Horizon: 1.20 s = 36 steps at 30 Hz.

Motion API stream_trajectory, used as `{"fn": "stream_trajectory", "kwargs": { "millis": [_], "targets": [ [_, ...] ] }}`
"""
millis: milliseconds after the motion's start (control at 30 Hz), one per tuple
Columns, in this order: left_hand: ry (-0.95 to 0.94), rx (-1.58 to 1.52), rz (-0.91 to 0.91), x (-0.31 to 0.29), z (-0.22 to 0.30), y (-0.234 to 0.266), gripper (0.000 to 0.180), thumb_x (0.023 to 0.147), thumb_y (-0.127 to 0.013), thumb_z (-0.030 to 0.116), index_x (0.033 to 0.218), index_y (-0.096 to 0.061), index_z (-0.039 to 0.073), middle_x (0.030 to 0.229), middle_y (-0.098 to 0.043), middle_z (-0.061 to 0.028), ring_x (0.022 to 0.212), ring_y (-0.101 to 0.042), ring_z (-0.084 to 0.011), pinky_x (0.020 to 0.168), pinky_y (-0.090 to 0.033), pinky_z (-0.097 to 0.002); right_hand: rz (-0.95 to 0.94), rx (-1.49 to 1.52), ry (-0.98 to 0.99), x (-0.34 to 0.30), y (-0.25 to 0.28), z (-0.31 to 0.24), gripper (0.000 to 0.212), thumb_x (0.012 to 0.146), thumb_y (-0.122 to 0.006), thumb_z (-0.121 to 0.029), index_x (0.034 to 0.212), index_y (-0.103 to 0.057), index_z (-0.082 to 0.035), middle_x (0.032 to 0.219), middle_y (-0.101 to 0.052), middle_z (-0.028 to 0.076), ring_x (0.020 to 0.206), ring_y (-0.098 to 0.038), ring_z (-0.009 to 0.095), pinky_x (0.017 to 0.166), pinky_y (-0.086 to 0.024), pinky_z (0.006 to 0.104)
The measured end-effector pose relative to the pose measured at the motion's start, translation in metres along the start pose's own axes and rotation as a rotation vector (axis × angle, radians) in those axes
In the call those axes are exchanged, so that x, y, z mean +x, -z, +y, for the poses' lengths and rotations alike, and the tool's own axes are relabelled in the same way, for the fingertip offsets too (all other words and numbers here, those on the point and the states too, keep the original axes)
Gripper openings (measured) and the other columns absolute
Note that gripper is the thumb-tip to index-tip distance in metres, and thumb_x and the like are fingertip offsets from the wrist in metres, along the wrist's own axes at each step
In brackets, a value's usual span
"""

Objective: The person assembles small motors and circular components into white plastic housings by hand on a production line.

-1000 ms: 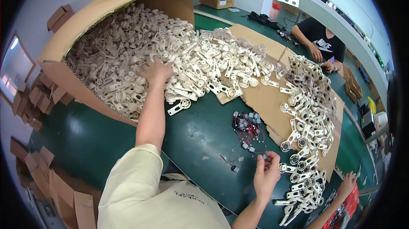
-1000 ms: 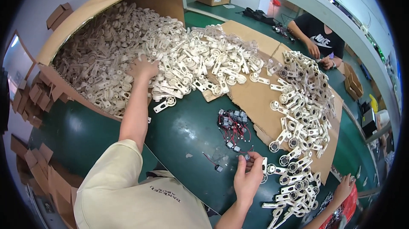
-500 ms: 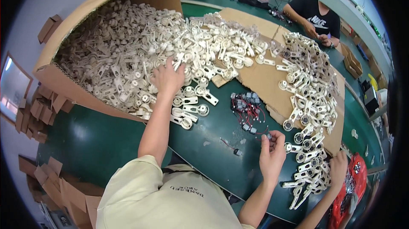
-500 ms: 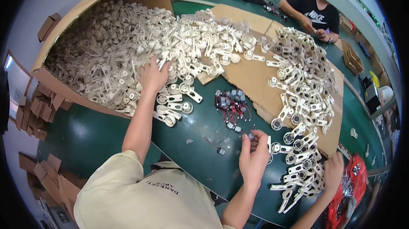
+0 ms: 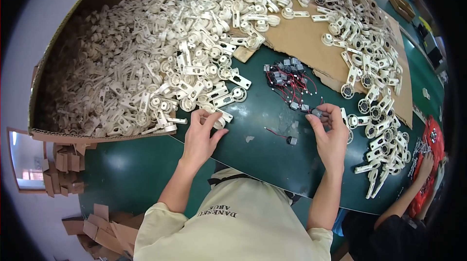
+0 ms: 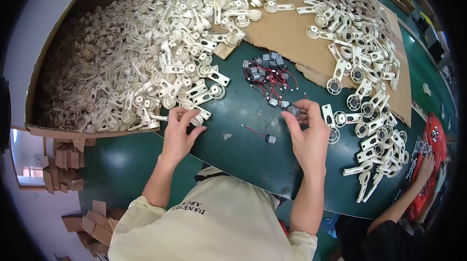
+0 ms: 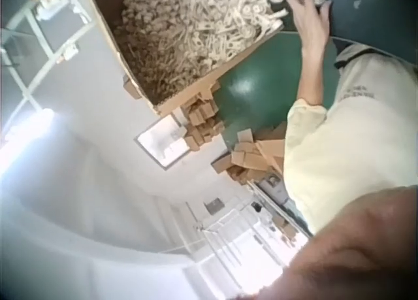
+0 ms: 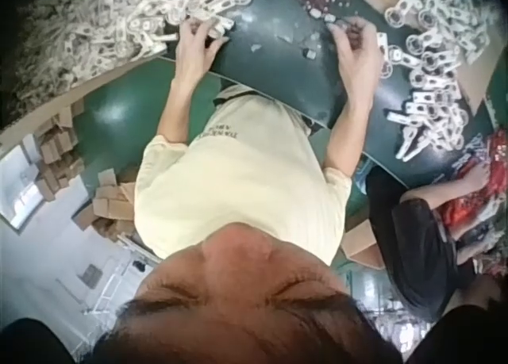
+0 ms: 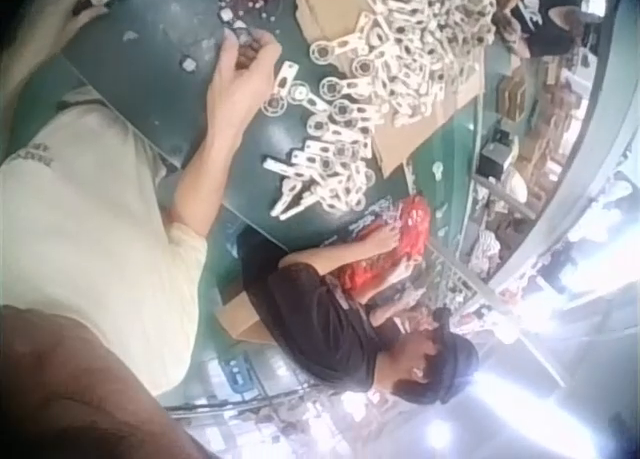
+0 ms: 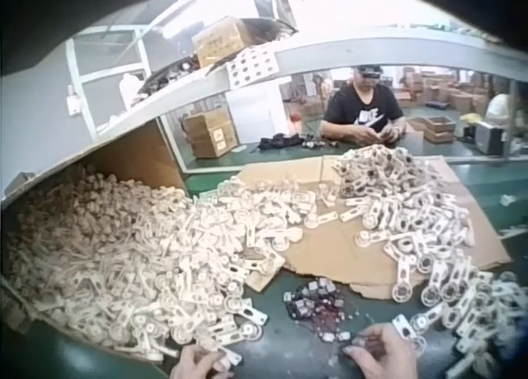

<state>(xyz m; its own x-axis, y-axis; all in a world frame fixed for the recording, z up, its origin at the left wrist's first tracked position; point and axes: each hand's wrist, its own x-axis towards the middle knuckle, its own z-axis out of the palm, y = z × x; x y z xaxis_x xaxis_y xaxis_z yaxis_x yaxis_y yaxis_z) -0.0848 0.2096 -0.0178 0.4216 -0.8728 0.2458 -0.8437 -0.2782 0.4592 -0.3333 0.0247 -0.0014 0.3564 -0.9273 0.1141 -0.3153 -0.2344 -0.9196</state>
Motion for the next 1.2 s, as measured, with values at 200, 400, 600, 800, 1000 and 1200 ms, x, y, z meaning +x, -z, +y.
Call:
{"fn": "stream_trajectory", "kwargs": {
  "millis": [200, 400, 600, 800, 1000, 1200],
  "targets": [
    [0.075, -0.190, -0.067, 0.014, 0.022, 0.022, 0.035, 0.082, -0.077, 0.010, 0.114, -0.064, 0.007, 0.111, -0.060, -0.0086, 0.064, -0.063, -0.0171, 0.060, -0.053, -0.0299, 0.044, 0.187, 0.021, 0.002, 0.006, 0.004, 0.031, 0.090, -0.070, -0.006, 0.118, -0.059, 0.001, 0.091, -0.066, 0.004, 0.076, -0.060, 0.009, 0.070, -0.050, 0.0222],
    [-0.069, -0.534, 0.052, 0.025, 0.038, 0.039, 0.046, 0.083, -0.068, -0.009, 0.126, -0.057, -0.003, 0.133, -0.047, -0.0157, 0.099, -0.069, -0.0231, 0.081, -0.061, -0.0287, 0.024, 0.407, 0.055, 0.009, 0.000, -0.019, 0.020, 0.091, -0.069, -0.006, 0.109, -0.064, 0.003, 0.095, -0.067, 0.004, 0.079, -0.061, 0.008, 0.072, -0.050, 0.0217],
    [-0.024, -1.174, -0.153, 0.093, 0.061, -0.009, 0.023, 0.096, -0.057, 0.004, 0.119, -0.060, -0.002, 0.139, -0.040, -0.0136, 0.108, -0.063, -0.0199, 0.088, -0.057, -0.0320, -0.039, 0.361, 0.062, 0.020, -0.003, -0.030, 0.027, 0.092, -0.068, -0.006, 0.115, -0.059, 0.003, 0.101, -0.069, 0.007, 0.088, -0.066, 0.010, 0.077, -0.052, 0.0239],
    [0.156, -1.686, -0.468, 0.136, 0.080, -0.039, 0.045, 0.099, -0.054, 0.007, 0.141, -0.041, -0.002, 0.133, -0.053, -0.0187, 0.124, -0.055, -0.0298, 0.103, -0.049, -0.0413, -0.102, 0.554, 0.043, 0.016, -0.017, -0.018, 0.028, 0.095, -0.064, -0.009, 0.119, -0.055, 0.002, 0.109, -0.068, 0.009, 0.093, -0.067, 0.012, 0.081, -0.053, 0.0263],
    [0.237, -2.052, -0.684, 0.138, 0.056, -0.071, 0.044, 0.100, -0.046, 0.012, 0.138, -0.039, -0.009, 0.134, -0.050, -0.0291, 0.128, -0.050, -0.0398, 0.110, -0.044, -0.0443, -0.085, 0.195, 0.228, 0.011, -0.019, -0.014, 0.028, 0.085, -0.074, -0.008, 0.111, -0.066, -0.004, 0.099, -0.062, 0.006, 0.071, -0.057, 0.013, 0.066, -0.049, 0.0262],
    [0.229, -1.809, -0.773, 0.130, 0.051, -0.061, 0.045, 0.094, -0.061, 0.006, 0.135, -0.046, -0.004, 0.121, -0.060, -0.0139, 0.120, -0.058, -0.0271, 0.105, -0.047, -0.0430, -0.137, 0.334, 0.234, 0.006, -0.028, -0.014, 0.029, 0.086, -0.073, -0.007, 0.114, -0.065, -0.003, 0.104, -0.065, 0.008, 0.073, -0.059, 0.014, 0.067, -0.050, 0.0270]
  ]
}}
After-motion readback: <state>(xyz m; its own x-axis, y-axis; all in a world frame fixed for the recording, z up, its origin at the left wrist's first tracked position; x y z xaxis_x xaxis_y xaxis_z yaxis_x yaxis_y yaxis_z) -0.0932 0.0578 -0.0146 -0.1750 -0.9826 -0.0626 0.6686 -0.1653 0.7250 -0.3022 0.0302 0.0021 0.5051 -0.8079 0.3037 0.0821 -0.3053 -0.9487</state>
